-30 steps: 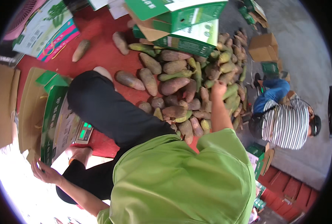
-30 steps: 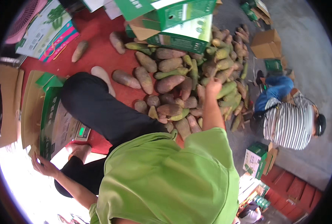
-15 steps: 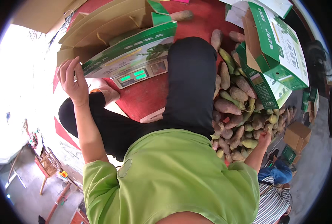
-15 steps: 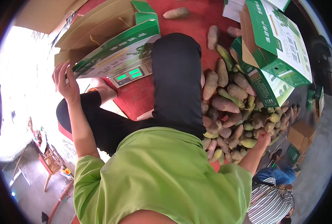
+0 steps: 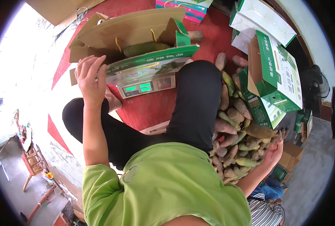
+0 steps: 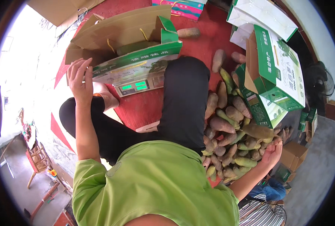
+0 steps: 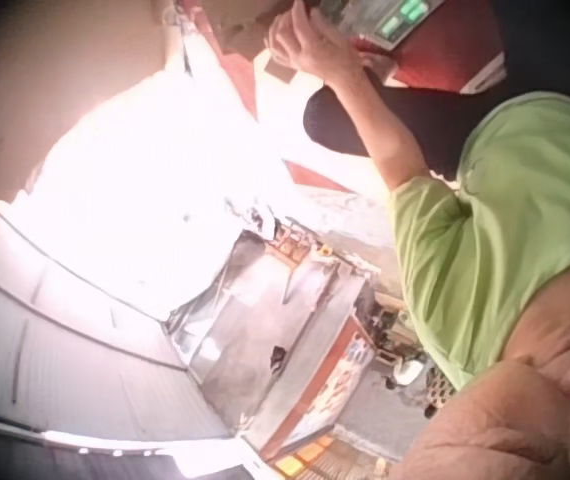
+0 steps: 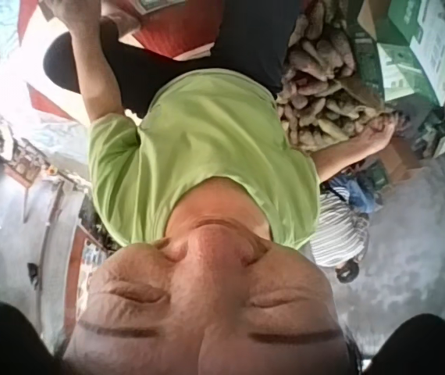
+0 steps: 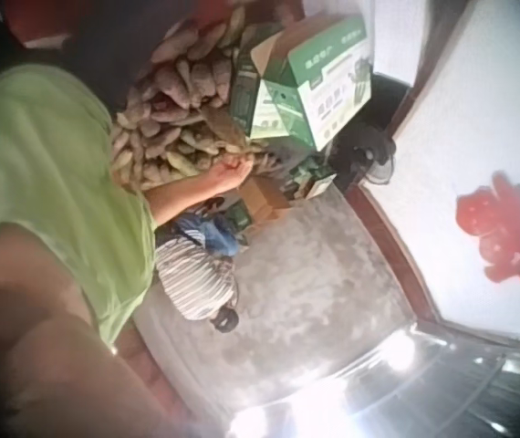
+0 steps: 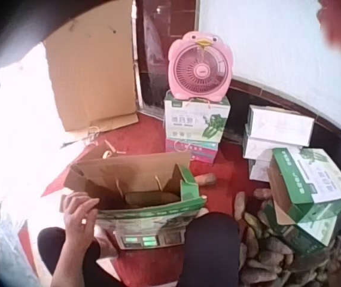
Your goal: Sorting long green vegetables from a pile on the floor into cardboard boxes and weighing them on a digital scale.
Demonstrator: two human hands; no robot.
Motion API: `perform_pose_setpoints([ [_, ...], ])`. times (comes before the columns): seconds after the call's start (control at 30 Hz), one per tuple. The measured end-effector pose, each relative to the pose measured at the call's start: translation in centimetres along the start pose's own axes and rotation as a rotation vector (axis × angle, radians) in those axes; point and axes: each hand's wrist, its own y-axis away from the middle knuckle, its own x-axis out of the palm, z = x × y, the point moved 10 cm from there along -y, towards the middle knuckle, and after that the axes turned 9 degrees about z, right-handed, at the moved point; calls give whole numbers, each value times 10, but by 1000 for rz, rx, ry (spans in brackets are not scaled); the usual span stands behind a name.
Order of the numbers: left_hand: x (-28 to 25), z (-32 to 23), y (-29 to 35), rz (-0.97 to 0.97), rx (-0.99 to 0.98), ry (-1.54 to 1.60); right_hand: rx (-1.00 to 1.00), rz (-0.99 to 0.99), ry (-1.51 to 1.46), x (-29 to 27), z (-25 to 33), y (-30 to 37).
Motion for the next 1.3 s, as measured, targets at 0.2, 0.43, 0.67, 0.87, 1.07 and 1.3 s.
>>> perform_pose_setpoints([
  [0.2, 17, -7, 0, 178, 3, -8, -62, 589, 41, 245, 34, 5],
  [0.43, 15, -12, 4, 221, 19, 36, -137, 981, 112, 476, 86, 33],
  [0.67, 14, -8, 4, 249, 23, 41, -12, 1284, 113, 599, 39, 70],
  [0.87, 17, -6, 1, 250, 21, 84, 179, 1369, 242, 640, -52, 104],
  [1.07, 19, -5, 7, 279, 4, 70, 60, 1303, 752, 636, -87, 98],
  [1.3, 15, 1, 0, 222, 0, 35, -374, 1513, 976, 669, -129, 136],
])
